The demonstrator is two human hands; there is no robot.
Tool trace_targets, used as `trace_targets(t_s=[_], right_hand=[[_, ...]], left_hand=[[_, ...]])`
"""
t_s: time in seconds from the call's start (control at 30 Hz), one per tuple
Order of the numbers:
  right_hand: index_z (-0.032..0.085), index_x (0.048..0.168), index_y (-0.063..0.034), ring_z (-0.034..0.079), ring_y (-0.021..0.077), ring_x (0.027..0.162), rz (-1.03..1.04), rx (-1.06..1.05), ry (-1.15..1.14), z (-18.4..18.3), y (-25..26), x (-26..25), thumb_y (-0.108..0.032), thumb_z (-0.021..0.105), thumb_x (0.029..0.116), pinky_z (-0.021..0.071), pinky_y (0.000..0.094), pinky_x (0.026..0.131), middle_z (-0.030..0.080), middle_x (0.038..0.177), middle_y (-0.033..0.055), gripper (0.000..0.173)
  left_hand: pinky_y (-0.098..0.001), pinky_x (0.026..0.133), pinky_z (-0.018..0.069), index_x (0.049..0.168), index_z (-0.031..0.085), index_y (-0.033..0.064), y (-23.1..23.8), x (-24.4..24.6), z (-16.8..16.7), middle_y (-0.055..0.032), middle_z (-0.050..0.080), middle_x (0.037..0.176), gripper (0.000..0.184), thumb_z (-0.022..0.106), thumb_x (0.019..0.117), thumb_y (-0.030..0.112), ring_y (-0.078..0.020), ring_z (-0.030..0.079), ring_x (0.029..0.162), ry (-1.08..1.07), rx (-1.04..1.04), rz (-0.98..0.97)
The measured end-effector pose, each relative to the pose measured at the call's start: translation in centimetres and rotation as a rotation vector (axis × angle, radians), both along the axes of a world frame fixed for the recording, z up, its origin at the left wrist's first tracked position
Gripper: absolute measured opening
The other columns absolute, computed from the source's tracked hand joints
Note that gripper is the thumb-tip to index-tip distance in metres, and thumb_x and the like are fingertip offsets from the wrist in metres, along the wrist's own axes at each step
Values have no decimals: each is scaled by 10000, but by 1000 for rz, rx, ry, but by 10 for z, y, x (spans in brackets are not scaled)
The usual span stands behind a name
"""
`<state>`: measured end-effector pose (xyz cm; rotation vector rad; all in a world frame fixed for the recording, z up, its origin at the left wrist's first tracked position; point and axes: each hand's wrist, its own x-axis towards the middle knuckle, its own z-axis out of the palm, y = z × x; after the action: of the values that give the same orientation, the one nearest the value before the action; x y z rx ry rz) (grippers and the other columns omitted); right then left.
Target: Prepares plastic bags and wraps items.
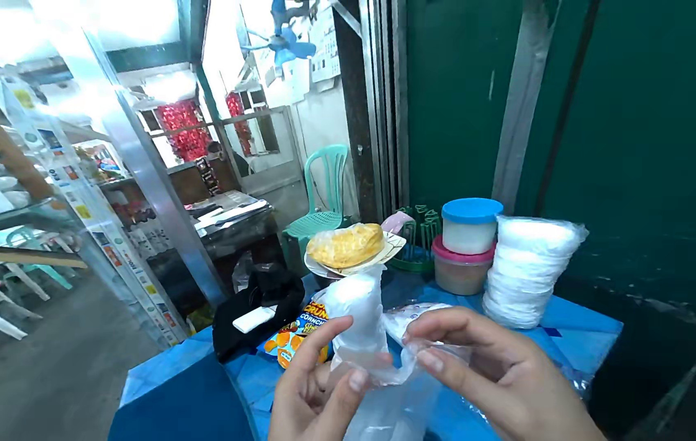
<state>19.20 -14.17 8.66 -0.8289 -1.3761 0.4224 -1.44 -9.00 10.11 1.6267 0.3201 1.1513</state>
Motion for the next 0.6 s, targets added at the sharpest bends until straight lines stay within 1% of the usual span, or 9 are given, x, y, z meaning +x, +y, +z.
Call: trace_targets(t_s=[0.07,0.13,0.23,0.3,0.4,0.43,0.5,0.53,0.6], right_hand=[[696,1207,-144,684,136,996,2,4,-27,-4,2,4,-278,701,953,574,315,922,722,1048,5,287],[699,1228,-126,673,130,961,5,3,-50,-7,3,7,-286,687,961,572,312,888,715,1027,7,311],[761,1125,-125,688,129,957,-56,-4,-44,-12,3,9,-261,675,975,586,306,879,735,1018,5,220],[775,1115,-134,692,136,976,-98,-16,-51,-14,3,10,-271,668,983,586,310,890,742,1038,5,218],[786,1097,-158,696,128,979,-136,-20,-97,-16,3,12,-299,661,990,590,311,892,745,1030,-8,216],[793,1063,-179,689,115,973,-170,-3,-135,-17,3,13,-313,651,996,578,318,901,744,1010,-29,206],[790,1006,-216,678,90,978,-244,37,-218,-20,5,14,-354,617,1014,529,371,964,743,972,-77,221],[783,993,-217,674,76,971,-258,54,-241,-21,6,14,-370,601,1022,524,365,964,740,961,-88,240],[768,985,-177,668,62,934,-194,78,-251,-20,5,14,-402,601,1019,560,293,873,723,946,-59,282]], left_hand=[[-368,859,628,1453,416,-92,0,2,0,-127,756,1027,455,533,1019,-17,-191,750,899,9,6,56],[-349,827,629,1442,430,-95,0,2,0,-118,761,1011,474,565,990,-53,-172,749,871,22,29,87],[-375,835,632,1457,410,-99,1,2,-1,-157,765,1040,540,597,950,-100,-221,761,902,28,27,76],[-381,847,630,1468,393,-89,2,2,-1,-154,769,1025,589,620,926,-118,-230,762,911,13,15,49],[-357,822,622,1474,369,-73,3,2,-3,-125,774,963,666,673,883,-121,-197,757,868,-10,-12,-6],[-353,811,622,1470,371,-65,3,2,-4,-112,771,937,684,691,868,-122,-186,752,848,-11,-25,-26],[-345,795,623,1457,370,-54,4,3,-5,-88,761,905,712,715,839,-130,-165,742,819,-6,-43,-72],[-338,795,622,1452,367,-51,3,4,-6,-73,754,901,714,717,834,-133,-153,736,815,-1,-44,-92],[-328,793,622,1453,358,-56,2,6,-7,-53,735,925,701,716,852,-107,-133,720,825,22,-17,-96]])
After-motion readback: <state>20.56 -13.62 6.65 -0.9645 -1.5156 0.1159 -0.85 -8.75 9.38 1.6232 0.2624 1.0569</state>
